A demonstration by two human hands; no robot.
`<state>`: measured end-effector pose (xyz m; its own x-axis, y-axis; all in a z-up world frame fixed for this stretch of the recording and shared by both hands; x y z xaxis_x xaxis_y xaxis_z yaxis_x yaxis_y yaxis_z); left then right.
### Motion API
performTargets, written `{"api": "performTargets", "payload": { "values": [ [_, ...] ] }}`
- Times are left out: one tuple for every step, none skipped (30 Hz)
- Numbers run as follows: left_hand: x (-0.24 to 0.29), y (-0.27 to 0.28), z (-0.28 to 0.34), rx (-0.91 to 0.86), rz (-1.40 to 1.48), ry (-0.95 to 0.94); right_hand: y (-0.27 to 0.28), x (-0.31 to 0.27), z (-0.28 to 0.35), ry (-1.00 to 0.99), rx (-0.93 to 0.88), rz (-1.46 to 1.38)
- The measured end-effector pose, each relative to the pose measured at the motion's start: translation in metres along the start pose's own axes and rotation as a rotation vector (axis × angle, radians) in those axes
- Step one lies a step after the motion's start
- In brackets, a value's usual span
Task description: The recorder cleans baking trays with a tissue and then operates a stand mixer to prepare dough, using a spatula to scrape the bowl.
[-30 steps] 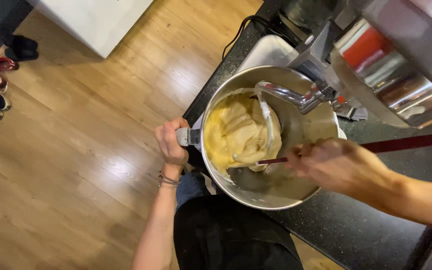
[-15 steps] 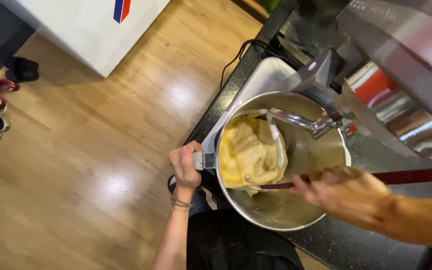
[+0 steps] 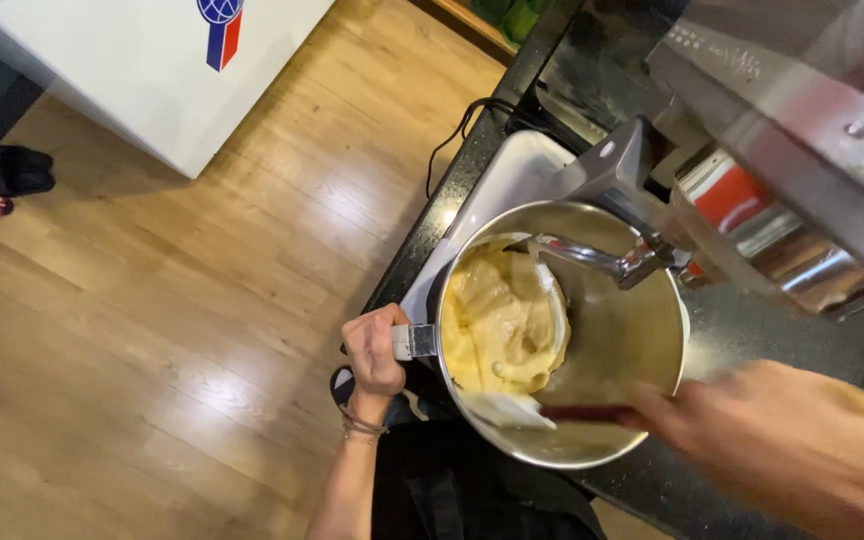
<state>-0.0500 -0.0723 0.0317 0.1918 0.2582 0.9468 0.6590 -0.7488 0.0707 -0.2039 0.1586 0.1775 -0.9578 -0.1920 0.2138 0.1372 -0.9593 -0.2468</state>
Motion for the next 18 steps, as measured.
{"api": "performTargets", "payload": {
  "values": [
    [0.002, 0.0, 0.001, 0.01, -0.016, 0.007, 0.019, -0.006, -0.003, 0.043, 0.078, -0.197],
    [0.003, 0.001, 0.001, 0.02, -0.032, 0.014, 0.039, -0.009, -0.006, 0.085, 0.155, -0.394],
    [0.003, 0.001, 0.001, 0.013, -0.029, 0.015, 0.045, -0.013, -0.009, 0.087, 0.152, -0.401],
    [0.002, 0.002, 0.001, 0.015, -0.024, 0.018, 0.051, -0.015, -0.013, 0.099, 0.149, -0.538],
    [0.0, 0.002, 0.0, 0.025, -0.018, 0.02, 0.056, -0.015, -0.016, 0.107, 0.147, -0.669],
    [-0.001, 0.002, 0.001, 0.024, -0.014, 0.02, 0.054, -0.018, -0.02, 0.104, 0.144, -0.67],
    [-0.002, 0.001, 0.002, 0.022, 0.01, 0.028, 0.045, -0.017, -0.025, 0.08, 0.116, -0.89],
    [-0.003, 0.001, 0.004, 0.02, 0.034, 0.036, 0.034, -0.017, -0.029, 0.055, 0.087, -1.109],
    [-0.002, 0.002, 0.002, 0.016, 0.035, 0.032, 0.014, -0.013, -0.042, 0.054, 0.09, -1.114],
    [0.0, 0.002, 0.0, 0.002, 0.034, 0.013, 0.009, -0.03, -0.052, 0.335, 0.124, -0.957],
    [0.002, 0.003, -0.001, -0.007, 0.032, 0.0, 0.0, -0.048, -0.055, 0.609, 0.159, -0.781],
    [0.002, 0.004, 0.0, -0.005, 0.031, 0.0, 0.015, -0.046, -0.024, 0.608, 0.159, -0.779],
    [0.002, 0.004, 0.0, -0.008, 0.023, -0.006, 0.024, -0.035, 0.002, 0.501, 0.111, -0.854],
    [0.002, 0.003, -0.001, -0.011, 0.014, -0.012, 0.031, -0.024, 0.029, 0.391, 0.063, -0.927],
    [0.003, 0.004, -0.002, -0.008, 0.009, -0.017, 0.029, -0.02, 0.027, 0.391, 0.071, -0.924],
    [0.003, 0.004, -0.003, -0.011, 0.005, -0.016, 0.021, -0.012, 0.022, 0.345, 0.042, -0.981],
    [0.003, 0.003, -0.001, -0.022, 0.003, -0.008, 0.011, -0.007, 0.016, 0.304, 0.007, -1.044],
    [0.003, 0.002, -0.001, -0.026, -0.001, -0.006, 0.019, -0.011, 0.008, 0.31, 0.007, -1.046]
  ]
}}
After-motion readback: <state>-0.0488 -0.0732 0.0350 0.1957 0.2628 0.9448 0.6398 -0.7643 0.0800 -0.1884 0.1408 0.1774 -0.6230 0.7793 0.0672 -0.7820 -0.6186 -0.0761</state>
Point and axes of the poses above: each hand's wrist, its own z-axis away from the middle knuckle, its own y-axis out of the back of the hand, x = y × z, the point moved 9 cm from there along -z, towards the middle knuckle, and after that the axes turned 14 degrees about -x, right-handed, at the moved point
